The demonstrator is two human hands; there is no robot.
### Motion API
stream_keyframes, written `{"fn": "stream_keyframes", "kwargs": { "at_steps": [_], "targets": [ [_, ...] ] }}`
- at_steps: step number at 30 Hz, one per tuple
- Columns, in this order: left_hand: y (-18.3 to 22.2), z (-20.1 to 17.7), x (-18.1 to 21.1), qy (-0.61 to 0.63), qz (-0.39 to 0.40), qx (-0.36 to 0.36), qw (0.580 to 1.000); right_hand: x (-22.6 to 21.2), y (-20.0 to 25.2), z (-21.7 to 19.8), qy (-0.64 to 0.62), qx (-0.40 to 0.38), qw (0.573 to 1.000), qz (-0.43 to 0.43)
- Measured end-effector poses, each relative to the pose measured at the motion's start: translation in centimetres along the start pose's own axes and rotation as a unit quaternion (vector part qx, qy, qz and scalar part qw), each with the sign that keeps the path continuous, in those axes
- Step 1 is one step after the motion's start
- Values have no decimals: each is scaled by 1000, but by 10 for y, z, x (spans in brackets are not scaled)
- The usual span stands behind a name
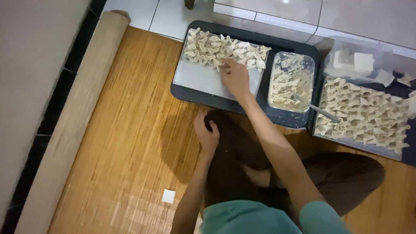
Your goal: Filling square dough wrappers with a mixture and folding them into a decorative star shape.
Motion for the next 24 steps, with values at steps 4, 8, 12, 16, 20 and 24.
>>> {"fn": "stream_keyframes", "kwargs": {
  "at_steps": [4, 8, 12, 16, 20, 24],
  "targets": [
    [2, 2, -2, -8, -15, -7, 1000, -33, 23, -30, 40, 2, 999, 7],
    [4, 3, -6, 4, -33, -13, 999, -2, 28, -24, 86, 27, 996, 12],
    [1, 1, -2, 10, -47, -22, 999, 6, 21, -10, 155, 3, 988, 1],
    [4, 5, -9, 1, -45, -20, 999, 8, 16, 3, 171, 1, 985, 3],
    [2, 3, -6, 10, -45, -11, 999, 5, 12, 8, 178, -10, 984, -3],
    [-4, 0, 5, 18, -65, -23, 997, 5, 7, 14, 162, -20, 986, 8]
  ]
}}
Point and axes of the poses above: each hand's wrist, its own y-axis away from the middle knuckle, its own z-axis out of the palm, x = y × z, the point moved 5 cm from there along -y, towards the middle knuckle, and after that the axes turned 10 degrees about x, right-handed, at the moved point
